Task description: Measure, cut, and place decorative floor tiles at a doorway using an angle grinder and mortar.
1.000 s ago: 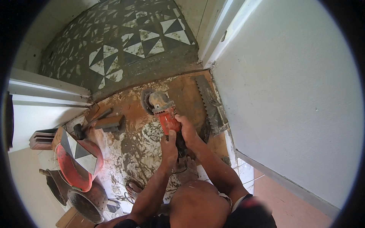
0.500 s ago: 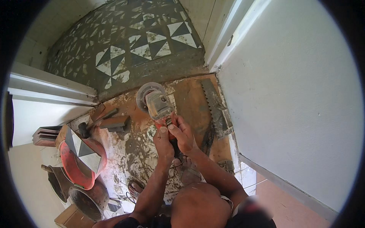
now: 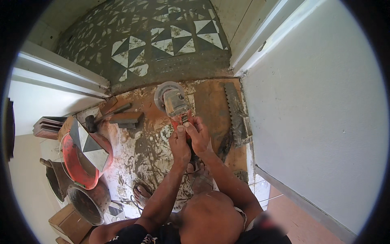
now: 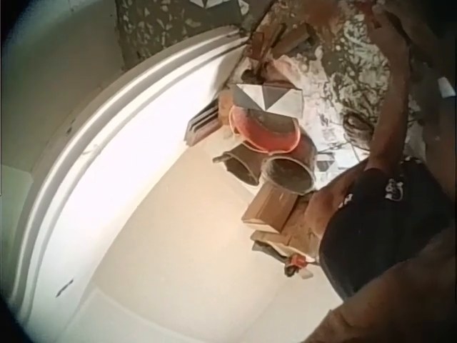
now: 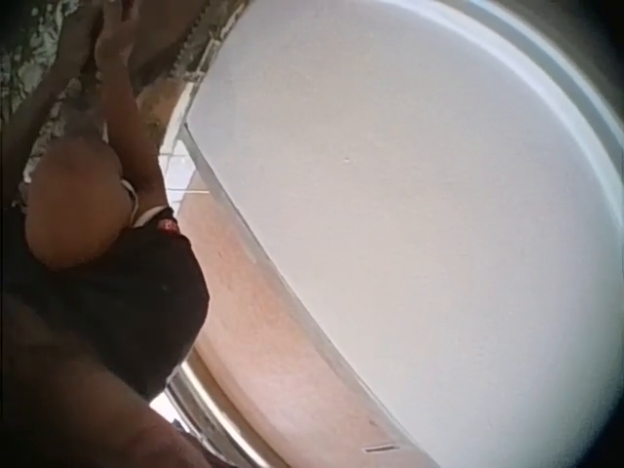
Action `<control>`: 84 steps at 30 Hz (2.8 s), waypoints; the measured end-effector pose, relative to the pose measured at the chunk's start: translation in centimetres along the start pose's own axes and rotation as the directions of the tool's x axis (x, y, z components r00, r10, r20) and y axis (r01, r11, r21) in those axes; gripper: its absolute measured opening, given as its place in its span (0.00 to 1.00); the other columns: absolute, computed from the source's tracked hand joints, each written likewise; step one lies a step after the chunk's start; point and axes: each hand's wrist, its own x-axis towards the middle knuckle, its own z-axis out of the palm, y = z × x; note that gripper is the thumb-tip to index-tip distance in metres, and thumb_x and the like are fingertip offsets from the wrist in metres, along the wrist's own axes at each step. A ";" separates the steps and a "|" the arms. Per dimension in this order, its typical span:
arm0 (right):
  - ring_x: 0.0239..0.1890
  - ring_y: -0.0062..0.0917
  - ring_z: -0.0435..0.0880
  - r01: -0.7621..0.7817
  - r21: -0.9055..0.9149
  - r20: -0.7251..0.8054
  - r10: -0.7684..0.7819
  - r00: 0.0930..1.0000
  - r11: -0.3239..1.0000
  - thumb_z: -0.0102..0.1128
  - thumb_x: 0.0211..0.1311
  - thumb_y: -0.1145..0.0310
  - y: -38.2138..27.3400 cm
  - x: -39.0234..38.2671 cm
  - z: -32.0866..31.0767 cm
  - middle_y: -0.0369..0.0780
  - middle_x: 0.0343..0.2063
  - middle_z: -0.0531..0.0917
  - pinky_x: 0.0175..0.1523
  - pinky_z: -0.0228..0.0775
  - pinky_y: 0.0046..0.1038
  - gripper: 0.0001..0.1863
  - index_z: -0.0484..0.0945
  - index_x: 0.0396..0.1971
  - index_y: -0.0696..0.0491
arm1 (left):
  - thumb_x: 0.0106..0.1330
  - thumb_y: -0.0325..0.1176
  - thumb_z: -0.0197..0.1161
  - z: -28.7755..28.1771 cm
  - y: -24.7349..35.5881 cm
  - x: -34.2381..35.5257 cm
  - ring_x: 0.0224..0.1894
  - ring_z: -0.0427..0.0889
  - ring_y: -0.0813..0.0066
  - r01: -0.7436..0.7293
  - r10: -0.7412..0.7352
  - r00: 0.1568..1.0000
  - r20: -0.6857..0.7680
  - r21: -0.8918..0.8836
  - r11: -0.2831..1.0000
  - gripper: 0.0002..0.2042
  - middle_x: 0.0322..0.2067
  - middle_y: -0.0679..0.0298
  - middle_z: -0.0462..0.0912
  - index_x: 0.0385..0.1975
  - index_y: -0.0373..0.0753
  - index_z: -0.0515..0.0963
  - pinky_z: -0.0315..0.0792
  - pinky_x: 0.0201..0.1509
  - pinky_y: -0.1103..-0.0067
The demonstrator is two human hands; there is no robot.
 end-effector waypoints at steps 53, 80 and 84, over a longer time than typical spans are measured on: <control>0.51 0.31 0.81 -0.137 -0.266 0.205 0.195 0.959 0.954 0.65 0.60 0.61 -5.3 0.7 1.0 0.43 0.49 0.81 0.57 0.73 0.35 0.30 0.70 0.60 0.57 | 0.64 0.43 0.71 -37.1 22.8 1.2 0.40 0.85 0.56 -0.161 0.290 0.954 0.071 0.940 0.302 0.18 0.43 0.55 0.84 0.44 0.35 0.79 0.78 0.41 0.66; 0.48 0.26 0.85 -0.212 -0.310 0.467 0.342 0.815 0.927 0.60 0.70 0.50 -3.3 0.2 12.5 0.44 0.51 0.84 0.53 0.78 0.29 0.32 0.69 0.65 0.56 | 0.70 0.43 0.69 -40.0 12.5 6.8 0.33 0.76 0.90 0.120 -0.119 0.992 -0.029 0.005 0.993 0.10 0.33 0.76 0.81 0.40 0.46 0.79 0.68 0.32 0.87; 0.47 0.24 0.82 -0.143 -0.449 0.478 0.372 0.796 0.882 0.59 0.70 0.47 -3.1 -0.2 12.9 0.44 0.48 0.83 0.53 0.73 0.27 0.33 0.69 0.64 0.57 | 0.68 0.41 0.71 -39.9 12.9 6.7 0.33 0.77 0.86 0.174 -0.176 0.983 -0.048 -0.046 0.984 0.11 0.33 0.74 0.82 0.39 0.43 0.80 0.70 0.35 0.82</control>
